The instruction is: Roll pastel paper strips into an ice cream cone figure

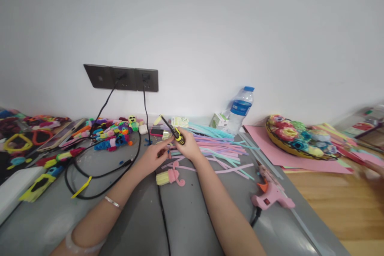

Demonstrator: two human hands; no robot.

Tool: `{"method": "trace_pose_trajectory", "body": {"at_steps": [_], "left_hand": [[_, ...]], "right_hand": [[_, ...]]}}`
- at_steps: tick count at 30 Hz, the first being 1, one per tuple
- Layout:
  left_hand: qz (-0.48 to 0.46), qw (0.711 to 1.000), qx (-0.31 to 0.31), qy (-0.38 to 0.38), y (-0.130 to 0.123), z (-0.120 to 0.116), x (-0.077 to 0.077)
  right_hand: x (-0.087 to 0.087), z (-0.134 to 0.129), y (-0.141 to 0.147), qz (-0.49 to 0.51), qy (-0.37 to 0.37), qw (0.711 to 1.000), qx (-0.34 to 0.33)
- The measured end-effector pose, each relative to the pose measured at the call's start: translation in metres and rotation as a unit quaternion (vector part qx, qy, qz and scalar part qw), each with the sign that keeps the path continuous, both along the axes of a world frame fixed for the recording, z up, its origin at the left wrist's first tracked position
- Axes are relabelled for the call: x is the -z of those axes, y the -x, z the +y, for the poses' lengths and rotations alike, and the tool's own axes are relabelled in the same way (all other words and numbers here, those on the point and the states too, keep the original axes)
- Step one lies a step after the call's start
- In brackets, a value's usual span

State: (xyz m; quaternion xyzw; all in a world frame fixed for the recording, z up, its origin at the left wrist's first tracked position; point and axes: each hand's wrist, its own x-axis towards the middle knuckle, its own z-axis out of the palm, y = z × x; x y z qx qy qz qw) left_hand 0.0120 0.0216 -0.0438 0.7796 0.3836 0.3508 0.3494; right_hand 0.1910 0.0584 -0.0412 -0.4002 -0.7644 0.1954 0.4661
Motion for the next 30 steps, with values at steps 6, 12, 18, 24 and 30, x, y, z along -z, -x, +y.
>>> {"method": "trace_pose_trajectory", "body": {"at_steps": [6,12,18,24,30], "left_hand": [[-0.008,1.0,0.003,0.005,0.0,0.0,-0.001],[-0.01,1.0,0.006,0.006,-0.001,0.0,0.002],[-0.113,0.991,-0.028,0.071,0.003,0.003,-0.006],[-0.428,0.86,-0.139,0.241,0.016,0.011,-0.025],[-0.534,0.775,-0.082,0.327,0.016,0.007,-0.035]], "right_hand": [[0.0,0.0,0.0,0.001,0.0,1.0,-0.001],[0.002,0.001,0.0,-0.002,0.0,1.0,0.001],[0.0,-0.002,0.001,-0.008,0.0,1.0,-0.003],[0.002,-0.004,0.002,-0.057,0.012,0.998,-0.003],[0.003,-0.002,0.001,-0.051,0.001,0.999,0.006]]}}
